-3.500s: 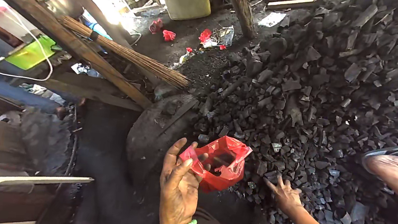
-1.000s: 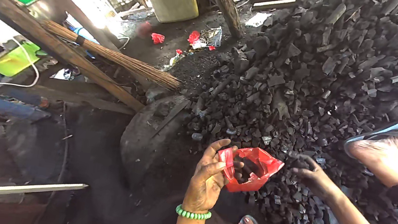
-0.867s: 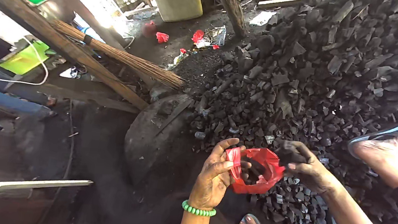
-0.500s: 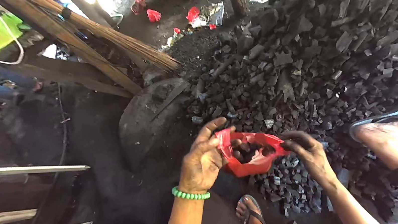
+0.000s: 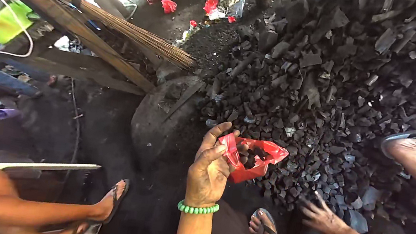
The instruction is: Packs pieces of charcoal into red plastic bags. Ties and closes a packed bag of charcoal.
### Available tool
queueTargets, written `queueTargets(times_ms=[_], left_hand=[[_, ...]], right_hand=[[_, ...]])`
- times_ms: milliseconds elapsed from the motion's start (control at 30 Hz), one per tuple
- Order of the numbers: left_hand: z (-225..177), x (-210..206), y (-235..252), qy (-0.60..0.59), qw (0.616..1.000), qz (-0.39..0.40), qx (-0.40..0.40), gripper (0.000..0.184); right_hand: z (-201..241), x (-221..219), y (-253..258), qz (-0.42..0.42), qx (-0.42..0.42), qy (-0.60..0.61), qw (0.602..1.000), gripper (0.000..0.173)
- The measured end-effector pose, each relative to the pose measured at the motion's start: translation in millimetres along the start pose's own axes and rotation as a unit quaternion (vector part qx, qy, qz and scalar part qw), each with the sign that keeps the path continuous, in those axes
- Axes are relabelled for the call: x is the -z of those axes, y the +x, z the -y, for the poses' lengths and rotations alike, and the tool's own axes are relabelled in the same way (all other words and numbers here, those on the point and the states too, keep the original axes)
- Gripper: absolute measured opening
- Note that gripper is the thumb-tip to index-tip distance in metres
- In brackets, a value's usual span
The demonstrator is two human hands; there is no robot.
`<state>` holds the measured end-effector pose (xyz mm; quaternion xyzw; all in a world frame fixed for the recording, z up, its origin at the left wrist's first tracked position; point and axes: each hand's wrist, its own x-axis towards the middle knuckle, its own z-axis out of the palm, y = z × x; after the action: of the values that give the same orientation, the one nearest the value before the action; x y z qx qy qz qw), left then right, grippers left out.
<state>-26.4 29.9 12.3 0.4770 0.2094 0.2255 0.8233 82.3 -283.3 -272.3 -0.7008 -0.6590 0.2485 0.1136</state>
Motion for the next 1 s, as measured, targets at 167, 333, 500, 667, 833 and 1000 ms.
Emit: queueTargets(times_ms=[167, 333, 500, 667, 833, 1000], left_hand=[[-1, -2, -2, -0.012, 1.0, 0.01, 0.021, 0.061], [2, -3, -2, -0.028, 0.999, 0.021, 0.024, 0.065], [4, -5, -1, -0.034, 0.999, 0.027, 0.023, 0.067], [9, -8, -2, -0.026, 0.996, 0.078, 0.033, 0.072], [15, -18, -2, -0.053, 0.98, 0.182, 0.063, 0.071], [19, -20, 2, -0.097, 0.974, 0.188, 0.075, 0.069]], right_hand=[[-36, 49, 10, -0.028, -0.136, -0.007, 0.99, 0.034], [-54, 83, 15, 0.114, -0.283, -0.006, 0.952, 0.045], [-32, 76, 32, 0.148, -0.32, 0.034, 0.935, 0.048], [-41, 79, 34, 0.067, -0.337, 0.093, 0.935, 0.04], [-36, 129, 27, -0.307, -0.287, 0.333, 0.844, 0.036], [44, 203, 40, -0.427, -0.079, 0.527, 0.731, 0.033]])
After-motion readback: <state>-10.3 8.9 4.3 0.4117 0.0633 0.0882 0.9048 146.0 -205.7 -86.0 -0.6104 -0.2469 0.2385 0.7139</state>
